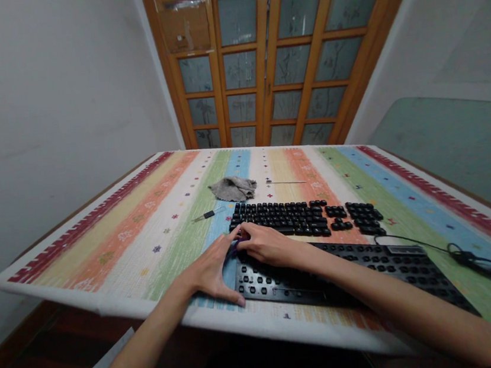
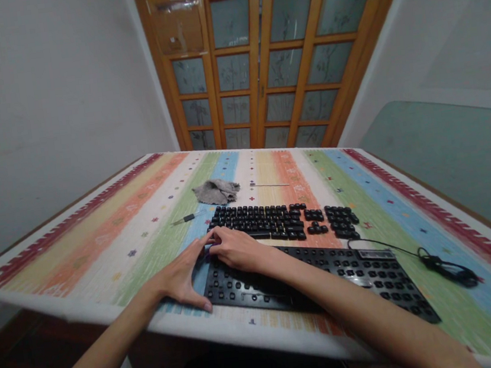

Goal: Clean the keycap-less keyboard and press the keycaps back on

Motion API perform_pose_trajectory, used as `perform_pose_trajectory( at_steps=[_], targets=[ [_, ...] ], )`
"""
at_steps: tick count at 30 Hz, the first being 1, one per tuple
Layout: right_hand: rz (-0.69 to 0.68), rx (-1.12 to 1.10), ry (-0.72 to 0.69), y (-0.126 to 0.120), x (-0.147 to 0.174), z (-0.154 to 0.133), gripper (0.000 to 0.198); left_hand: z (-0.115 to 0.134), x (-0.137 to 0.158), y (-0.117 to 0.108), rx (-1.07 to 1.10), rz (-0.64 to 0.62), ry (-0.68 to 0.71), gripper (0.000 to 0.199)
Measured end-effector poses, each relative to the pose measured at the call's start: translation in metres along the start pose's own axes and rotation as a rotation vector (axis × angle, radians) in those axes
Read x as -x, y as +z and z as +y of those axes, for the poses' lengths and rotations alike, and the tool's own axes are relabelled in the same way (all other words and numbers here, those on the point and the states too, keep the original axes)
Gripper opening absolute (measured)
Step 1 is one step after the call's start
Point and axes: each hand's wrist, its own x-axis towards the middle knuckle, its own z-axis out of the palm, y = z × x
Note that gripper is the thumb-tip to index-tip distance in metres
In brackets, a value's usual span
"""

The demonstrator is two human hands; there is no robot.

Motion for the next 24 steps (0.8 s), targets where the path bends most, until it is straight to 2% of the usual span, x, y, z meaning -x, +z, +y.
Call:
perform_pose_trajectory(
  at_steps=[3, 11, 17, 20, 24],
  targets=[
    [0.006, -0.018, -0.028, 0.002, 0.0, -0.004, 0.025, 0.0, 0.001, 0.0, 0.016, 0.023, 0.0, 0.152],
    [-0.083, -0.012, -0.049, -0.005, 0.0, -0.022, 0.021, 0.0, 0.001, 0.001, 0.007, 0.047, 0.024, 0.154],
    [-0.125, -0.061, -0.204, -0.009, 0.001, -0.025, 0.02, 0.002, 0.001, 0.0, 0.014, 0.042, 0.031, 0.152],
    [-0.08, -0.032, -0.151, -0.007, 0.001, -0.017, 0.023, 0.002, 0.001, -0.001, 0.013, 0.035, 0.025, 0.152],
    [0.053, 0.002, 0.018, -0.009, 0.004, -0.002, 0.026, -0.002, 0.002, 0.0, 0.007, 0.027, 0.028, 0.152]
  ],
)
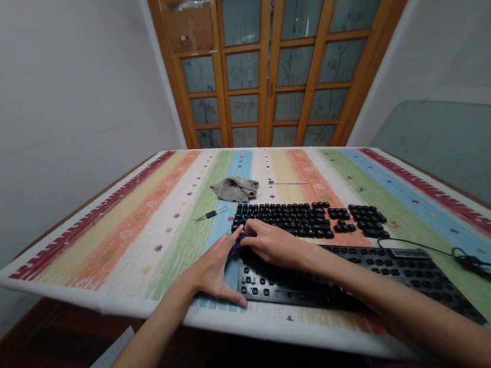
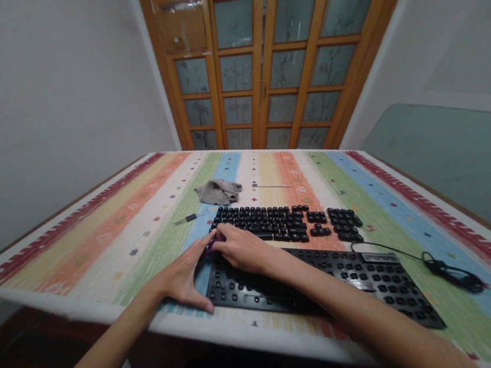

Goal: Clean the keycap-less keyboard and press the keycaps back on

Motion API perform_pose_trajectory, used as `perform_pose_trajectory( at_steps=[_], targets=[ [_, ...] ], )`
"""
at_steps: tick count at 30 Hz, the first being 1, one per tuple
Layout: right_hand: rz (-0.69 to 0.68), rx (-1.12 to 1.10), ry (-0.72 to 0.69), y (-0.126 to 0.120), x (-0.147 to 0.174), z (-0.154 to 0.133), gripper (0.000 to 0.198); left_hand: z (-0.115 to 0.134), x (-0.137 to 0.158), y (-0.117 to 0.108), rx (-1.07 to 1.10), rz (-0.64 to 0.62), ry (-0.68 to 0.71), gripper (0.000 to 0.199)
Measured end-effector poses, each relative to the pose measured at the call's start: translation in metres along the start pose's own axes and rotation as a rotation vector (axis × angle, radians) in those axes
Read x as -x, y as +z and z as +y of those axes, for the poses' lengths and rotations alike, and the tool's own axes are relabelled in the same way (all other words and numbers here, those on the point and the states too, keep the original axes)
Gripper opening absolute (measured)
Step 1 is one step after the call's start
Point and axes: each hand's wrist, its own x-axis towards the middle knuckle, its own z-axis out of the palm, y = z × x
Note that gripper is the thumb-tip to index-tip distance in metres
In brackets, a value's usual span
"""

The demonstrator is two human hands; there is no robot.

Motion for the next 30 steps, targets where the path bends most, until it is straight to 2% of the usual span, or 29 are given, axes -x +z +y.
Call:
perform_pose_trajectory(
  at_steps=[4, 8, 12, 20, 24, 27, 30],
  targets=[
    [0.025, 0.019, 0.085, -0.006, 0.007, 0.009, 0.025, -0.001, 0.001, 0.001, -0.012, -0.005, 0.0, 0.152],
    [-0.087, 0.056, 0.039, -0.005, 0.011, 0.005, 0.019, 0.0, 0.0, 0.0, -0.001, -0.01, -0.019, 0.153],
    [-0.166, 0.184, 0.012, 0.001, 0.007, -0.002, 0.02, 0.002, -0.001, 0.0, 0.005, -0.001, -0.015, 0.153],
    [-0.21, 0.3, -0.246, -0.002, 0.002, 0.001, 0.014, 0.0, 0.0, 0.002, -0.031, -0.014, -0.021, 0.152],
    [-0.244, 0.337, -0.304, -0.006, 0.001, 0.002, 0.013, 0.001, 0.0, 0.0, -0.034, -0.025, -0.024, 0.152],
    [-0.192, 0.32, -0.295, -0.009, 0.002, 0.004, 0.015, 0.003, -0.001, -0.001, -0.031, -0.022, -0.024, 0.151],
    [-0.079, 0.252, -0.183, -0.014, 0.006, 0.004, 0.021, 0.003, -0.001, -0.001, -0.027, -0.019, -0.022, 0.151]
  ],
)
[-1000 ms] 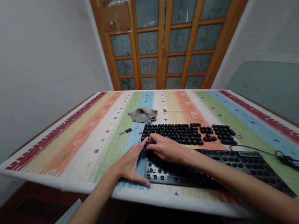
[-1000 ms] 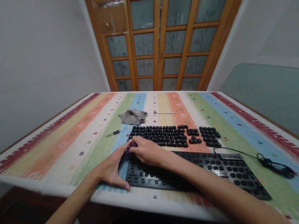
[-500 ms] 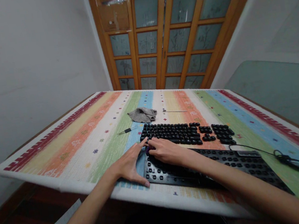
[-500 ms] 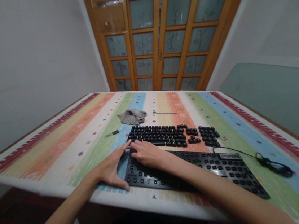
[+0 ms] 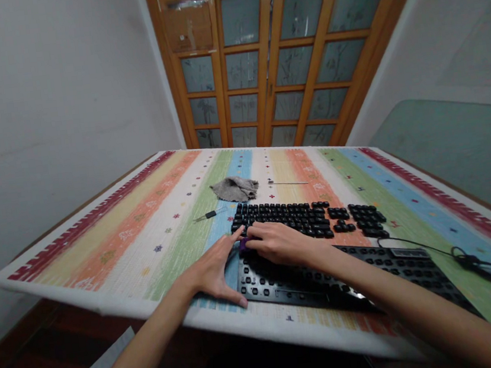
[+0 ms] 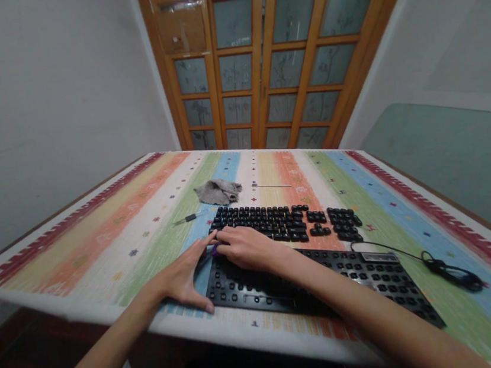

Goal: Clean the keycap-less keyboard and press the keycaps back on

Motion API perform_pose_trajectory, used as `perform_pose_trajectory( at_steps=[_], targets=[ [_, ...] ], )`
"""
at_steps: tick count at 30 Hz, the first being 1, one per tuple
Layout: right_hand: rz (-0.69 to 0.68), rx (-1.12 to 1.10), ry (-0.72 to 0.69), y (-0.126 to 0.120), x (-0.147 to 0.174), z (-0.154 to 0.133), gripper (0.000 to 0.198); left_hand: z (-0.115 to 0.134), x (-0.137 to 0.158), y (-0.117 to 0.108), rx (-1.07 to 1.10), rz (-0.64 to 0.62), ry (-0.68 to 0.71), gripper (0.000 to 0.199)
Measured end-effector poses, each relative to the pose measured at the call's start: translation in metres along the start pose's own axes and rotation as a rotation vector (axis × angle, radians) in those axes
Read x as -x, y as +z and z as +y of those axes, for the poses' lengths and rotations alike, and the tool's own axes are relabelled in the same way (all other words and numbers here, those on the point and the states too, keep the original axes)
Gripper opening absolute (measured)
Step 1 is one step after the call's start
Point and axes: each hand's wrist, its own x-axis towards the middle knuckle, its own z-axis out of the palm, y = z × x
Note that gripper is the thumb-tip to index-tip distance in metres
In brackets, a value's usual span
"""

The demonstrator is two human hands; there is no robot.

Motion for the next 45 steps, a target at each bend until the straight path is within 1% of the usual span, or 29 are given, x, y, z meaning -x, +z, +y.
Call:
perform_pose_trajectory(
  at_steps=[2, 6, 9, 12, 15, 23, 25, 28, 31, 33, 36, 42, 45],
  targets=[
    [0.012, -0.054, 0.056, -0.004, 0.003, -0.002, 0.023, 0.0, 0.001, 0.0, 0.001, -0.005, -0.002, 0.151],
    [-0.089, -0.125, 0.021, -0.006, 0.007, -0.012, 0.021, -0.002, 0.001, 0.002, 0.003, -0.018, -0.019, 0.152],
    [-0.14, -0.088, 0.011, -0.002, 0.007, -0.018, 0.02, -0.003, 0.001, 0.003, 0.002, -0.013, -0.004, 0.152],
    [-0.121, -0.052, -0.035, 0.003, 0.006, -0.02, 0.019, -0.004, 0.0, 0.003, 0.002, -0.004, 0.02, 0.151],
    [-0.091, -0.056, -0.081, 0.005, 0.005, -0.02, 0.019, -0.003, 0.0, 0.003, 0.003, -0.002, 0.015, 0.151],
    [-0.072, -0.153, -0.14, 0.0, 0.008, -0.025, 0.021, -0.002, 0.0, 0.002, 0.009, -0.005, 0.004, 0.15],
    [-0.067, -0.161, -0.123, 0.0, 0.01, -0.025, 0.021, -0.003, 0.0, 0.002, 0.005, -0.011, -0.006, 0.15],
    [-0.072, -0.149, -0.044, 0.003, 0.012, -0.026, 0.021, -0.004, 0.0, 0.002, -0.001, -0.02, -0.017, 0.152],
    [-0.076, -0.117, 0.037, 0.005, 0.014, -0.032, 0.02, -0.004, 0.0, 0.002, 0.003, -0.01, 0.001, 0.152],
    [-0.08, -0.104, 0.057, 0.006, 0.015, -0.036, 0.019, -0.003, 0.0, 0.002, 0.007, 0.001, 0.017, 0.151],
    [-0.094, -0.104, 0.031, 0.004, 0.018, -0.039, 0.018, -0.002, 0.0, 0.003, 0.015, 0.019, 0.03, 0.149],
    [-0.117, -0.112, -0.07, -0.001, 0.022, -0.034, 0.019, -0.003, 0.0, 0.003, 0.012, 0.015, 0.026, 0.149],
    [-0.111, -0.127, -0.061, -0.002, 0.023, -0.035, 0.019, -0.004, 0.0, 0.003, 0.009, 0.01, 0.026, 0.15]
  ],
)
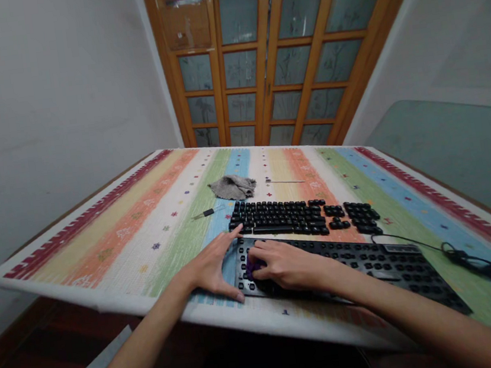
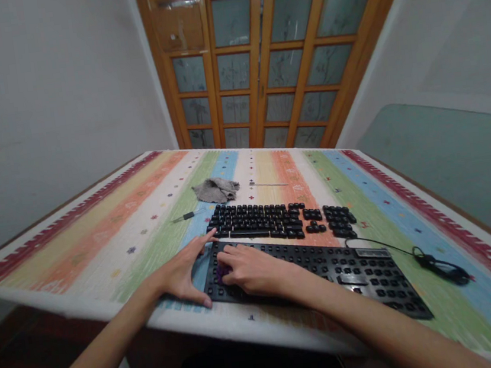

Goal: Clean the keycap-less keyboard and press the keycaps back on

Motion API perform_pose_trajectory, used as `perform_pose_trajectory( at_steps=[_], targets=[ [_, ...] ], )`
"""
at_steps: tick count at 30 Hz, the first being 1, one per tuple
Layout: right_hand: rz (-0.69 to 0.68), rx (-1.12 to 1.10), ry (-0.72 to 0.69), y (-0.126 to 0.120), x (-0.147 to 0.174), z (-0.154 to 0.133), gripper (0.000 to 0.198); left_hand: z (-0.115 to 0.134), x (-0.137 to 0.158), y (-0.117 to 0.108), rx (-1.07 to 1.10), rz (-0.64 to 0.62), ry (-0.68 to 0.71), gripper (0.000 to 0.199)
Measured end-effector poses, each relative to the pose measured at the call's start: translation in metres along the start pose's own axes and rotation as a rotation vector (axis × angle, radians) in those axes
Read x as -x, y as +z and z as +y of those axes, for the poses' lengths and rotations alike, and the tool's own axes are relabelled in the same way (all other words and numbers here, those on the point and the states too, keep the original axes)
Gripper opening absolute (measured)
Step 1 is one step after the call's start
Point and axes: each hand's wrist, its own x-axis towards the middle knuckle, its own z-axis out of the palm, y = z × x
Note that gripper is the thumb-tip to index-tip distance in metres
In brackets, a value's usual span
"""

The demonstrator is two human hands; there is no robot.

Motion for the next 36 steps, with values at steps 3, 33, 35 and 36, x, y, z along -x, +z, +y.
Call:
perform_pose_trajectory(
  at_steps=[3, 33, 35, 36],
  targets=[
    [0.017, -0.06, 0.072, 0.001, 0.001, -0.004, 0.021, 0.0, 0.0, 0.0, -0.002, -0.008, -0.01, 0.15],
    [0.015, -0.212, 0.227, 0.001, -0.014, -0.035, 0.021, 0.004, 0.0, -0.003, 0.01, -0.017, 0.007, 0.148],
    [-0.01, -0.196, 0.259, 0.005, -0.01, -0.039, 0.019, 0.004, 0.0, -0.003, 0.012, -0.025, 0.0, 0.148],
    [-0.02, -0.182, 0.273, 0.007, -0.009, -0.041, 0.018, 0.005, 0.0, -0.004, 0.012, -0.029, -0.001, 0.148]
  ],
)
